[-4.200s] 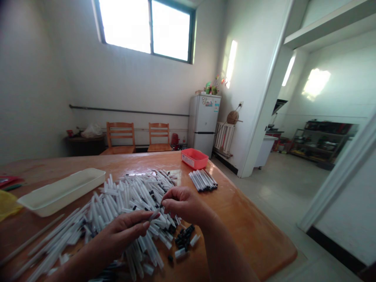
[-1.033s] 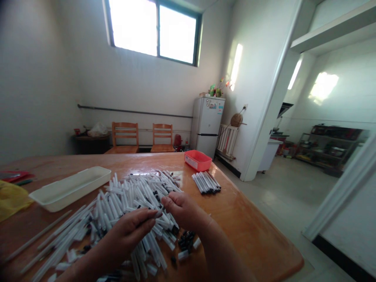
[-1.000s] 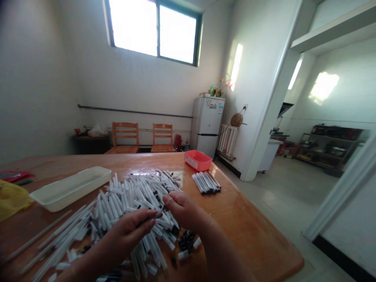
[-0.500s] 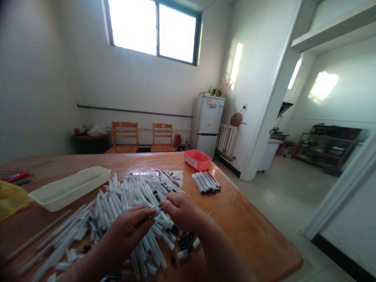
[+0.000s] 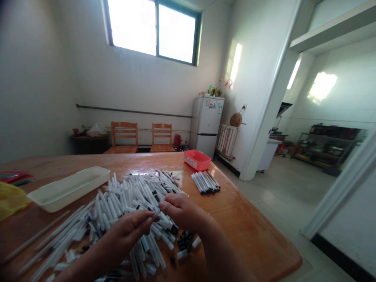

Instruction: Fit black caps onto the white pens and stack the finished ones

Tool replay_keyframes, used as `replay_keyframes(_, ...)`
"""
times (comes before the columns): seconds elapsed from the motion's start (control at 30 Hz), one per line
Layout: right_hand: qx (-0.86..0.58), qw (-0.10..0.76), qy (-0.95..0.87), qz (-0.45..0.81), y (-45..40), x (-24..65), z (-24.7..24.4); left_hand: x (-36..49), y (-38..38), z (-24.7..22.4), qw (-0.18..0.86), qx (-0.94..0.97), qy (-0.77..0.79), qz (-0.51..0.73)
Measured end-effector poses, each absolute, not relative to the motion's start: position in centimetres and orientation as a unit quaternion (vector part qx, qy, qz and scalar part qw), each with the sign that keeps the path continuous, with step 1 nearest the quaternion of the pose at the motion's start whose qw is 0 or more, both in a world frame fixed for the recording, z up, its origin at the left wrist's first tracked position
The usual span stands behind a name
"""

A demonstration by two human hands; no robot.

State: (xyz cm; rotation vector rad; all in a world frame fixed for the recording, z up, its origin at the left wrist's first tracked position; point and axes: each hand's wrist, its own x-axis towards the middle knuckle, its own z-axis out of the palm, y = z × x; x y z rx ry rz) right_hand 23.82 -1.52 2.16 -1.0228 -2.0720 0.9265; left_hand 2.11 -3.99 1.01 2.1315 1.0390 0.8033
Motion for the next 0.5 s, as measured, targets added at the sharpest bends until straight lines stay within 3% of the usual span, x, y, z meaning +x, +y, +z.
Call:
replay_keyframes(0.33, -0.405, 0.367, -0.718, 0.431, -1.6, 22.7, 2.0, 2.1, -3.9, 0.6, 0.065, 0.860, 0.398, 0.311)
replay_keyframes(0.5, -0.411, 0.381, -0.698, 0.446, -1.6, 22.4, 1.8, 2.2, -4.0, 0.6, 0.025, 0.860, 0.411, 0.303)
